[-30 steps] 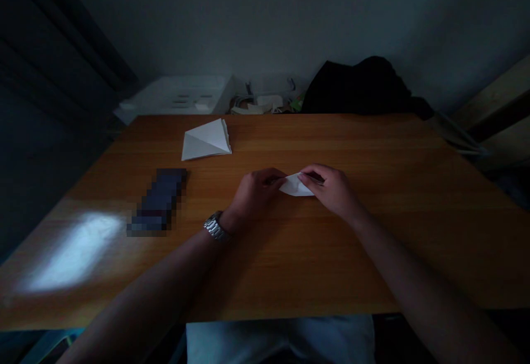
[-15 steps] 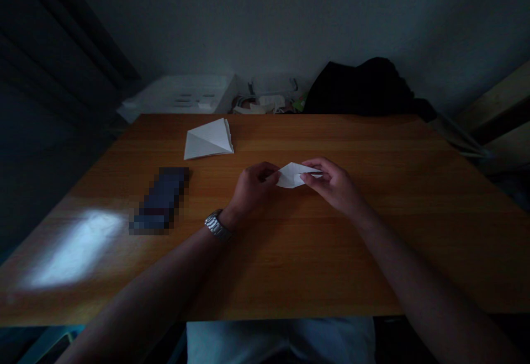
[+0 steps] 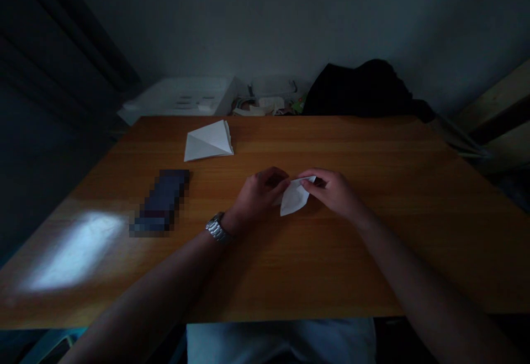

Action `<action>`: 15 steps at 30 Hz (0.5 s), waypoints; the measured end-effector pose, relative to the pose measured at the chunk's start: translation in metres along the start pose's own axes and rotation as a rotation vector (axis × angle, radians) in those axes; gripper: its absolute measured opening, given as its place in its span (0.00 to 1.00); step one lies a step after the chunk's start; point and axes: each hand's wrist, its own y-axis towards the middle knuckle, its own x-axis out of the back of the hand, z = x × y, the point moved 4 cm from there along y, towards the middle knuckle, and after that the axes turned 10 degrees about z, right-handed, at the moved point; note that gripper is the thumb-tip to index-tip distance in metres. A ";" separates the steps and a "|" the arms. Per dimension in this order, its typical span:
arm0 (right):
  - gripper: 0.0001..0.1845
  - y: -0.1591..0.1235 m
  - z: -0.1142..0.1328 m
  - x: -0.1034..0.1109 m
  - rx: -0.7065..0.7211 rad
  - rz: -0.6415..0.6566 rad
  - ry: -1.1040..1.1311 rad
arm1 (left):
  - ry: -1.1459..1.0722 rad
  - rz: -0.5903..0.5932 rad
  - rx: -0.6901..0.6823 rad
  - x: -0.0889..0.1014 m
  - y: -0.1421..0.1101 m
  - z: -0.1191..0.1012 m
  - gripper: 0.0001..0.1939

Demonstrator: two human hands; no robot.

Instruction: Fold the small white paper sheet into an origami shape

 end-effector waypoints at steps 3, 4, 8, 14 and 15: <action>0.08 -0.001 0.002 -0.003 0.008 0.042 0.022 | -0.008 0.056 -0.015 -0.002 0.001 -0.001 0.11; 0.08 -0.001 0.003 -0.004 0.006 0.050 0.027 | -0.004 0.062 -0.012 -0.002 0.001 0.000 0.11; 0.10 -0.002 0.005 -0.005 0.001 0.061 0.027 | 0.020 0.044 0.004 -0.001 0.002 0.004 0.11; 0.19 -0.002 0.001 -0.003 -0.020 -0.018 0.111 | 0.052 -0.023 0.027 0.003 0.004 0.008 0.08; 0.20 -0.002 0.000 -0.003 -0.019 -0.029 0.129 | 0.051 -0.039 0.034 0.004 0.004 0.010 0.08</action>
